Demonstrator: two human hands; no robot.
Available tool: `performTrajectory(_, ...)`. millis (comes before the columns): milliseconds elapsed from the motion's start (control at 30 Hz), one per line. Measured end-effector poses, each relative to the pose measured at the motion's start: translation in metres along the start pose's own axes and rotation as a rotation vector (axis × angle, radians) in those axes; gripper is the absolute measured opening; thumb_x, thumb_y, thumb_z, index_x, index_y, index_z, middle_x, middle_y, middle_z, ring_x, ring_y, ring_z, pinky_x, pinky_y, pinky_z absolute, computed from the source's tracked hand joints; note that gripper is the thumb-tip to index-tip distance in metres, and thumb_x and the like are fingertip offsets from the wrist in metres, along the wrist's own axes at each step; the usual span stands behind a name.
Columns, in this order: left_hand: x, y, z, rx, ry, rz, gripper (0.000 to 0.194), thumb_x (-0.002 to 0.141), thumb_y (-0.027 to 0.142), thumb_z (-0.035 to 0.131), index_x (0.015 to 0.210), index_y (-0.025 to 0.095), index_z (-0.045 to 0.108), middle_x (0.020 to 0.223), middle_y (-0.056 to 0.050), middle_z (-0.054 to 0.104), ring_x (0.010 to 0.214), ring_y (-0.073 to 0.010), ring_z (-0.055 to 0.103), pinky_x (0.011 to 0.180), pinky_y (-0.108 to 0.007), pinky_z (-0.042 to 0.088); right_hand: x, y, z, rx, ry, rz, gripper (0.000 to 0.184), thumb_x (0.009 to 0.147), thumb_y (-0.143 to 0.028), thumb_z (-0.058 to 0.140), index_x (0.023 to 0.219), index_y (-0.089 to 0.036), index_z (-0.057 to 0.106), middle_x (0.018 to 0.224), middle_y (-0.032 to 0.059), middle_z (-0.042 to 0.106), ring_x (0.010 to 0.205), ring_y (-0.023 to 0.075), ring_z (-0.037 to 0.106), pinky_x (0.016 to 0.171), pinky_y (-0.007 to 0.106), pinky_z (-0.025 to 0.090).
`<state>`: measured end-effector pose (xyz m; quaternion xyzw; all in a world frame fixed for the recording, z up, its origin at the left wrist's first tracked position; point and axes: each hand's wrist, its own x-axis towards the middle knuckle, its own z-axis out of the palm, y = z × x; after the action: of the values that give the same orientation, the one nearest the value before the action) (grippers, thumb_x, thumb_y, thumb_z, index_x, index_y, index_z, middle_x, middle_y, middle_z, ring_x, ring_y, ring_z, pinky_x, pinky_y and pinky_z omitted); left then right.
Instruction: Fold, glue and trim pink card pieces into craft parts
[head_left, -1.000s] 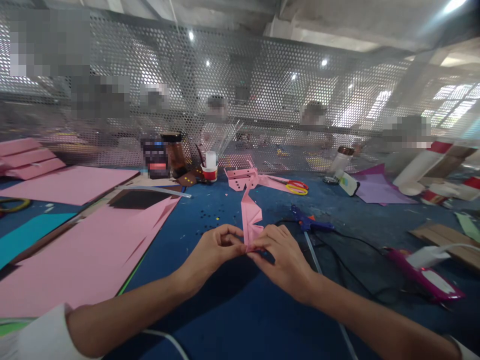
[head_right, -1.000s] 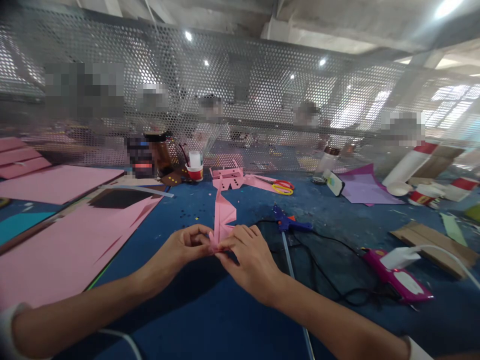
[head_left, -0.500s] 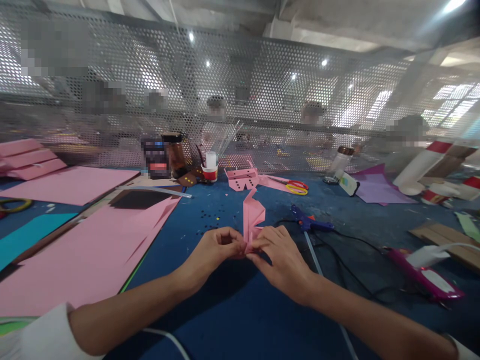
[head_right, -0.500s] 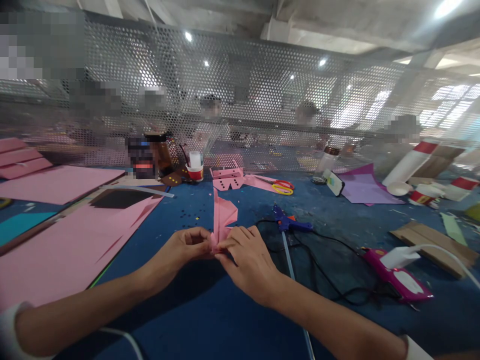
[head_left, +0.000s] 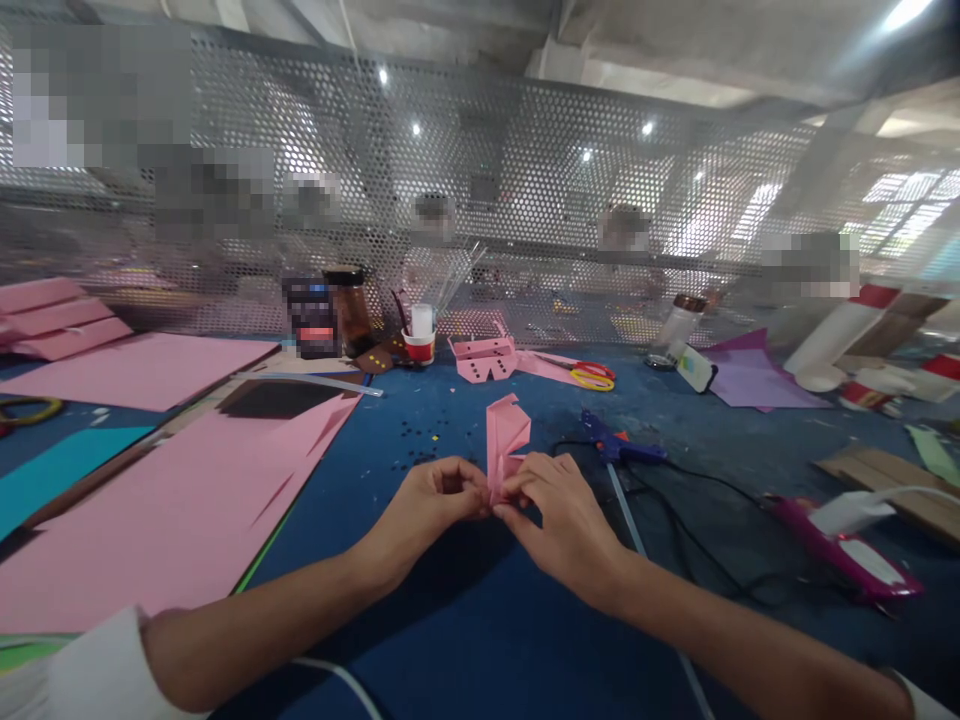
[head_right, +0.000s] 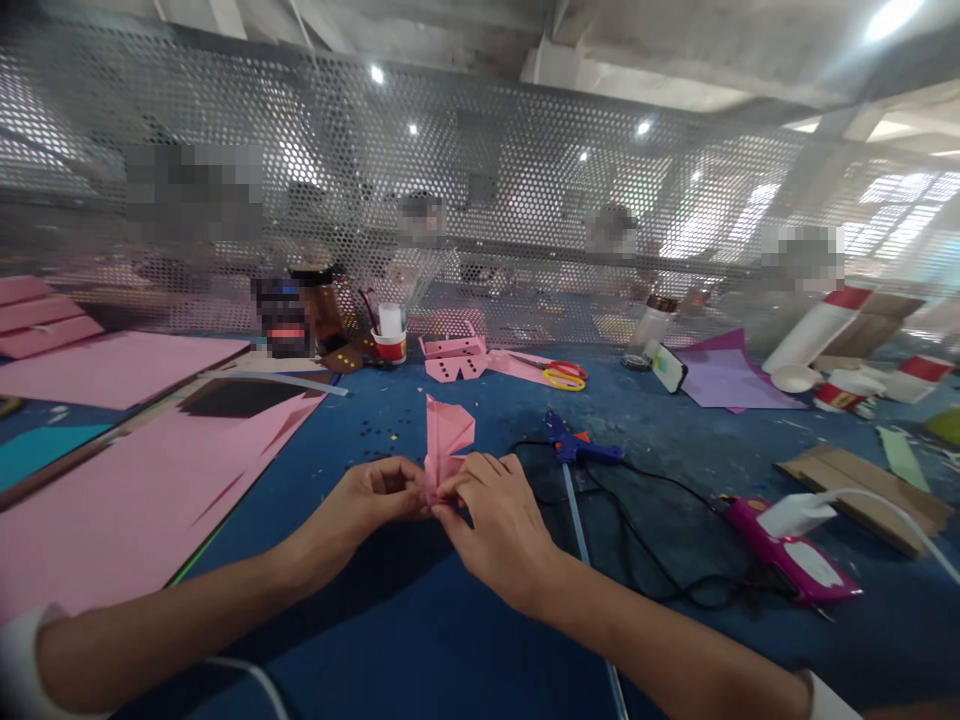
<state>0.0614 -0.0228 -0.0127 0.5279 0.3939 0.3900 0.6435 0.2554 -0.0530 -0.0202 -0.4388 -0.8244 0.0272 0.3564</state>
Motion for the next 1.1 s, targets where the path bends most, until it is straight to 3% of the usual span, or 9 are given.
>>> performTrajectory(367, -0.002, -0.002, 0.001, 0.039, -0.015, 0.026, 0.030, 0.068, 0.034, 0.085, 0.089, 0.017, 0.074, 0.087, -0.004, 0.076, 0.083, -0.0193, 0.068, 0.085, -0.032, 0.050, 0.003, -0.002, -0.004, -0.026, -0.024, 0.060, 0.010, 0.085, -0.012, 0.073, 0.087, -0.020, 0.067, 0.090, 0.0008, 0.068, 0.085, 0.0194, 0.059, 0.079, 0.035, 0.036)
performTrajectory(800, -0.004, 0.004, 0.004, 0.017, 0.069, 0.018, 0.021, 0.068, 0.032, 0.084, 0.081, 0.018, 0.077, 0.080, -0.002, 0.075, 0.079, -0.0170, 0.066, 0.082, -0.029, 0.050, 0.004, -0.004, -0.006, -0.132, 0.041, 0.027, 0.015, 0.089, -0.024, 0.074, 0.088, -0.021, 0.059, 0.092, 0.0020, 0.065, 0.089, 0.0221, 0.059, 0.081, 0.038, 0.037)
performTrajectory(967, -0.003, 0.004, 0.002, -0.011, 0.077, 0.052, 0.020, 0.071, 0.032, 0.083, 0.082, 0.017, 0.076, 0.079, -0.002, 0.073, 0.077, -0.0161, 0.064, 0.080, -0.029, 0.051, 0.005, -0.003, -0.002, -0.099, 0.151, 0.210, 0.034, 0.079, -0.028, 0.082, 0.094, -0.021, 0.052, 0.094, 0.0032, 0.060, 0.083, 0.0221, 0.058, 0.078, 0.038, 0.043)
performTrajectory(1100, -0.004, 0.003, 0.001, -0.003, 0.085, 0.072, 0.019, 0.071, 0.030, 0.083, 0.082, 0.018, 0.075, 0.079, -0.001, 0.073, 0.077, -0.0163, 0.064, 0.079, -0.028, 0.050, 0.005, 0.003, 0.006, 0.109, 0.138, 0.428, 0.047, 0.075, -0.033, 0.082, 0.109, -0.021, 0.053, 0.096, 0.0037, 0.064, 0.077, 0.0201, 0.060, 0.070, 0.034, 0.049)
